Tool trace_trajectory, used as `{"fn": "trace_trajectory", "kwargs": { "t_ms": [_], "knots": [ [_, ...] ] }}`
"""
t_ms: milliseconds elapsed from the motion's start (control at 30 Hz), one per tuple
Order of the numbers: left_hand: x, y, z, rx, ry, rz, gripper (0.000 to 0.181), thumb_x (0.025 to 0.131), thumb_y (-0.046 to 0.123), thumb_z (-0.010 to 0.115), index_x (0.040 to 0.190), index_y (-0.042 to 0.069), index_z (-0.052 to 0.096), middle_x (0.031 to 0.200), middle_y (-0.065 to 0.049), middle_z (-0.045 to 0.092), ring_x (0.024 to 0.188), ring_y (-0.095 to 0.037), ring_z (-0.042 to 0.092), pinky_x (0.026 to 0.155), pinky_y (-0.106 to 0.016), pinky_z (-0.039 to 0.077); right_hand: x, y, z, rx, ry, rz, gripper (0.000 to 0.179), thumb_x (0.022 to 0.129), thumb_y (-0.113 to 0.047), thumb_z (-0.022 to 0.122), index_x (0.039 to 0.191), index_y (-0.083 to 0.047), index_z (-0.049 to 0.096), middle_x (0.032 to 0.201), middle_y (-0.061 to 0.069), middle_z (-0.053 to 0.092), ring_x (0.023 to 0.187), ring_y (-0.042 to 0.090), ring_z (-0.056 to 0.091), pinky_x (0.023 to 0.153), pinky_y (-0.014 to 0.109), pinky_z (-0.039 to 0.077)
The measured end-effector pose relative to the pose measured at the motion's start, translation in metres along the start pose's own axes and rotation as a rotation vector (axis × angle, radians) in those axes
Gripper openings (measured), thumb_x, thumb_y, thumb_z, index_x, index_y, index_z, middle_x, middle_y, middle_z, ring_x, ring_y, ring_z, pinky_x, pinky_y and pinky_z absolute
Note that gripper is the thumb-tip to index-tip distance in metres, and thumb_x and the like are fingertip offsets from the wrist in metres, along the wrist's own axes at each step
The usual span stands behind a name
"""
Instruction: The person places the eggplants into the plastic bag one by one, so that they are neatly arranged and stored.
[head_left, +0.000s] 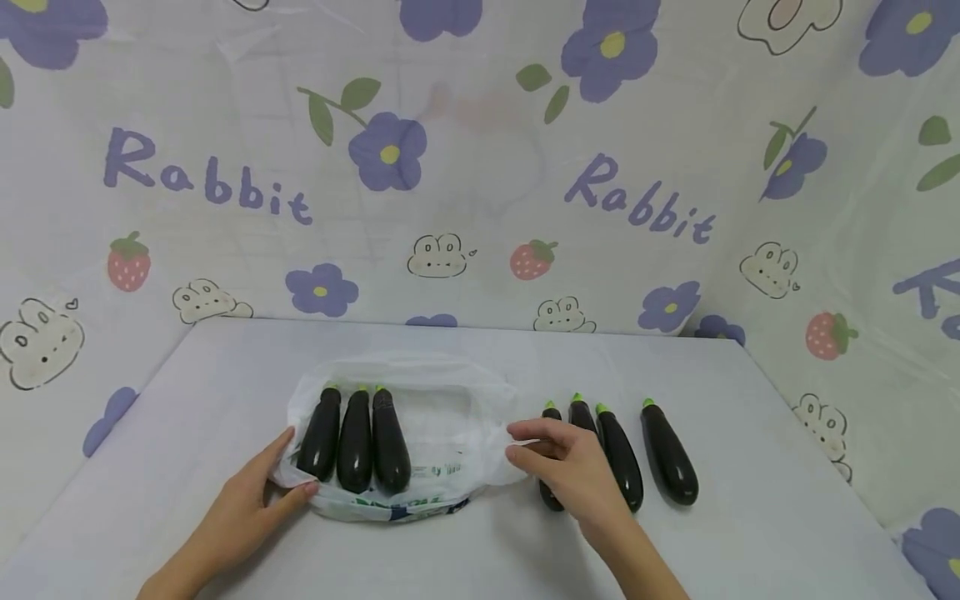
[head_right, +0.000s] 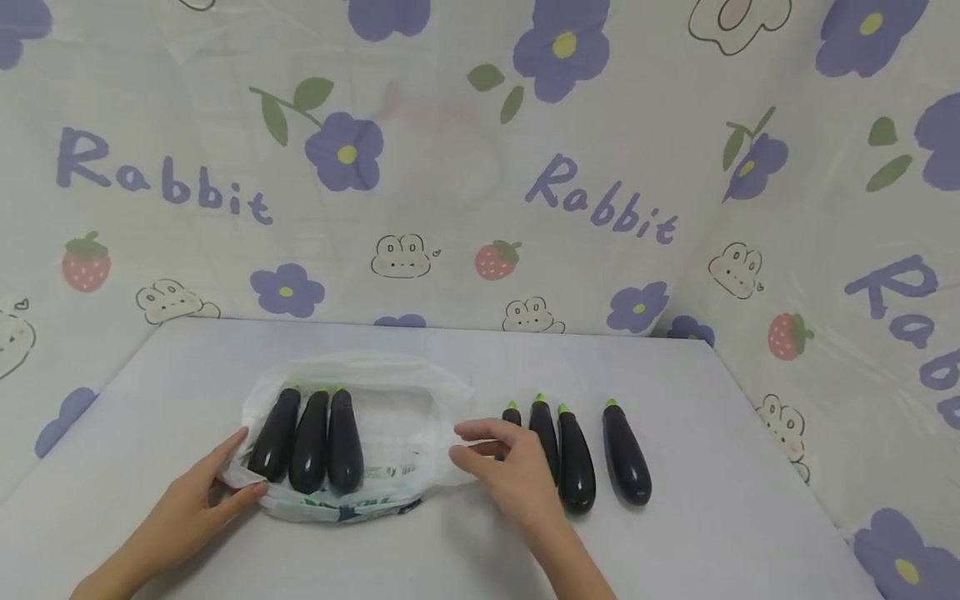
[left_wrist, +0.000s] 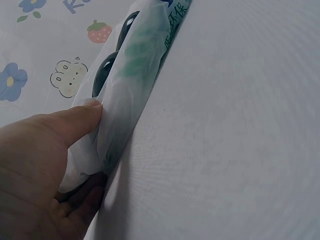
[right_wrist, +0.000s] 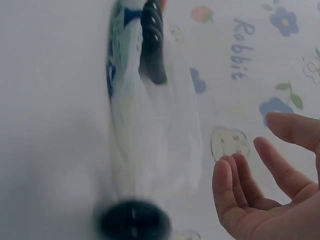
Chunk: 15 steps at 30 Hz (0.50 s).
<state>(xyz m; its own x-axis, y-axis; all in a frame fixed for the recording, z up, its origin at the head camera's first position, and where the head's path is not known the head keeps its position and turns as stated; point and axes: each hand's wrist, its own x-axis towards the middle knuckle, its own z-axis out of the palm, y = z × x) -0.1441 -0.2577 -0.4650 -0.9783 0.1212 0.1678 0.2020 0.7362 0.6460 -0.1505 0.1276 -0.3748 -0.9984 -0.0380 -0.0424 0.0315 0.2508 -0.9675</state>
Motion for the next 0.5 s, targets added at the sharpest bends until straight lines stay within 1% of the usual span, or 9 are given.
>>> {"fn": "trace_trajectory", "kwargs": {
  "t_ms": [67, 133, 233, 333, 400, 500],
  "knots": [
    [-0.001, 0.0, 0.0, 0.003, -0.008, -0.005, 0.088, 0.092, 0.048, 0.067, 0.155, 0.003, 0.025, 0.149, -0.031, 0.033, 0.135, -0.05, 0.032, 0.106, -0.064, 0.03, -0.005, 0.005, -0.019, -0.011, 0.035, 0.006, 0.026, 0.084, -0.012, 0.08, 0.109, -0.011, 0.074, 0.102, 0.006, 0.071, 0.093, 0.02, 0.065, 0.078, 0.028, 0.054],
    [-0.001, 0.001, 0.0, 0.003, -0.011, -0.007, 0.088, 0.092, 0.049, 0.067, 0.155, 0.003, 0.026, 0.149, -0.031, 0.033, 0.135, -0.049, 0.032, 0.106, -0.064, 0.03, -0.01, 0.013, -0.039, -0.045, 0.074, 0.007, 0.028, 0.085, -0.015, 0.08, 0.111, -0.009, 0.073, 0.103, 0.007, 0.071, 0.095, 0.019, 0.065, 0.078, 0.025, 0.054],
    [0.0, 0.001, 0.0, 0.007, -0.017, -0.005, 0.088, 0.092, 0.05, 0.066, 0.155, 0.004, 0.025, 0.149, -0.03, 0.034, 0.135, -0.049, 0.032, 0.106, -0.063, 0.031, -0.015, 0.028, -0.075, -0.133, 0.14, -0.007, 0.034, 0.086, -0.022, 0.079, 0.115, -0.007, 0.071, 0.104, 0.008, 0.07, 0.095, 0.016, 0.064, 0.076, 0.024, 0.052],
    [0.001, 0.001, 0.0, 0.002, -0.019, 0.0, 0.088, 0.092, 0.051, 0.066, 0.155, 0.005, 0.025, 0.15, -0.029, 0.033, 0.136, -0.048, 0.031, 0.106, -0.062, 0.031, -0.015, 0.043, -0.109, -0.235, 0.234, -0.022, 0.037, 0.087, -0.025, 0.078, 0.117, -0.004, 0.07, 0.109, 0.009, 0.068, 0.093, 0.011, 0.063, 0.072, 0.021, 0.051],
    [0.001, 0.001, 0.0, 0.002, -0.019, 0.001, 0.088, 0.092, 0.051, 0.066, 0.156, 0.006, 0.025, 0.15, -0.029, 0.033, 0.136, -0.048, 0.031, 0.107, -0.062, 0.03, -0.014, 0.051, -0.128, -0.282, 0.293, -0.004, 0.039, 0.088, -0.028, 0.077, 0.119, -0.005, 0.069, 0.112, 0.009, 0.068, 0.092, 0.007, 0.063, 0.072, 0.02, 0.05],
    [0.0, 0.001, 0.0, 0.003, -0.014, 0.0, 0.088, 0.091, 0.049, 0.067, 0.155, 0.005, 0.026, 0.15, -0.029, 0.034, 0.136, -0.048, 0.032, 0.106, -0.063, 0.03, -0.013, 0.062, -0.146, -0.299, 0.363, 0.067, 0.043, 0.088, -0.033, 0.076, 0.122, -0.007, 0.068, 0.114, 0.002, 0.067, 0.092, 0.003, 0.061, 0.073, 0.019, 0.048]
  ]
}}
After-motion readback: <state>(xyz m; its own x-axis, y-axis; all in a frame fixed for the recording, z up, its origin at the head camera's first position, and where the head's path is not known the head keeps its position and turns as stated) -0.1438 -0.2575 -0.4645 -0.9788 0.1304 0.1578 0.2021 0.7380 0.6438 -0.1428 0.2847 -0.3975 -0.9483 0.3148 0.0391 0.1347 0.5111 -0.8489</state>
